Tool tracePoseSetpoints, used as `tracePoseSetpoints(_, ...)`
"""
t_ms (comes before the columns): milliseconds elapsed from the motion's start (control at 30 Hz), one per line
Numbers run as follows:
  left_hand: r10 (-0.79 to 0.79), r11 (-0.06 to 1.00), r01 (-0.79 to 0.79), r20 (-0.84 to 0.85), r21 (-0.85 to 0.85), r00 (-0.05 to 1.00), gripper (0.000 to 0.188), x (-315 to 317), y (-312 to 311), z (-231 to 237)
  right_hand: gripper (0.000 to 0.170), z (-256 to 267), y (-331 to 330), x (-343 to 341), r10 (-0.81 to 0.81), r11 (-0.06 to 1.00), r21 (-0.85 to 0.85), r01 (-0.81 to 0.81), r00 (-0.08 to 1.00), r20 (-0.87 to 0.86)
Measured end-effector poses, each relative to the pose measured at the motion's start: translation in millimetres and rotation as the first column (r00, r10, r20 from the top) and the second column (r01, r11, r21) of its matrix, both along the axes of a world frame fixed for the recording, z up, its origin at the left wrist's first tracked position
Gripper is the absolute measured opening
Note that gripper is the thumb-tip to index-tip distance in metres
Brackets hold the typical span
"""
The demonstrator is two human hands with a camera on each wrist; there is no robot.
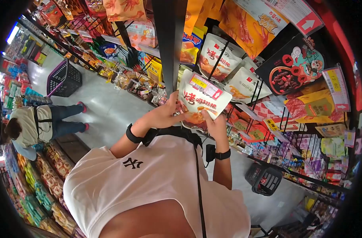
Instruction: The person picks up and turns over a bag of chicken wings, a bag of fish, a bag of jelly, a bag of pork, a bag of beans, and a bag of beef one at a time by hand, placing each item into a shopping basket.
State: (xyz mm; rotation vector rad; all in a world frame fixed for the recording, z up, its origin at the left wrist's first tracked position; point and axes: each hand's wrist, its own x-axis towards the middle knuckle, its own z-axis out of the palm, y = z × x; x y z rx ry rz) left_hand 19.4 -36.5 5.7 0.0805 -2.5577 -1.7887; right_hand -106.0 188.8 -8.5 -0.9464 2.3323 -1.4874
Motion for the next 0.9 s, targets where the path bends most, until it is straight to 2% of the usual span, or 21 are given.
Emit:
tracePoseSetpoints(67, -0.029, 0.995, 0.027, 0.026, 0.1, 0.999, 0.09, 0, 0, 4, 0.031, -1, 0, -6, -0.021, 1.0, -0.015, 0.021, 1.0, -0.023)
tracePoseSetpoints(133, -0.018, 0.998, 0.022, -0.084, 0.052, 0.996, 0.092, -7, 3, -3, 0.032, -5, 0, -10, -0.049, 0.999, -0.021, 0.048, 0.999, -0.022)
tracePoseSetpoints(300, 0.019, 1.0, -0.02, -0.157, -0.008, 0.987, 0.096, -16, 3, -13, 0.038, -5, -6, -18, -0.107, 0.994, -0.026, 0.11, 0.991, 0.086)
tracePoseSetpoints(400, 0.007, 0.995, 0.009, -0.16, 0.099, 0.987, 0.097, -21, -2, -22, 0.041, -4, -14, -15, -0.147, 0.987, -0.047, 0.152, 0.984, 0.101)
tracePoseSetpoints(467, -0.054, 0.974, 0.067, -0.065, 0.218, 0.996, 0.097, -19, -10, -13, 0.043, -3, -17, -14, -0.182, 0.982, -0.038, 0.187, 0.977, 0.11)
tracePoseSetpoints(567, -0.081, 0.978, 0.079, 0.003, 0.193, 0.997, 0.1, -19, -9, -6, 0.05, -4, -19, -13, -0.242, 0.969, -0.027, 0.247, 0.962, 0.131)
tracePoseSetpoints(667, -0.032, 0.997, 0.035, -0.044, 0.074, 0.999, 0.104, -27, -11, -19, 0.053, -1, -23, -12, -0.274, 0.961, 0.019, 0.275, 0.949, 0.156)
tracePoseSetpoints(767, -0.017, 1.0, 0.017, -0.02, -0.001, 1.0, 0.109, -32, -11, -34, 0.057, -11, -25, -17, -0.319, 0.948, 0.046, 0.315, 0.936, 0.149)
tracePoseSetpoints(900, -0.022, 0.992, 0.023, 0.015, -0.124, 1.0, 0.11, -29, -12, -31, 0.054, -25, -30, -30, -0.378, 0.926, 0.05, 0.375, 0.919, 0.109)
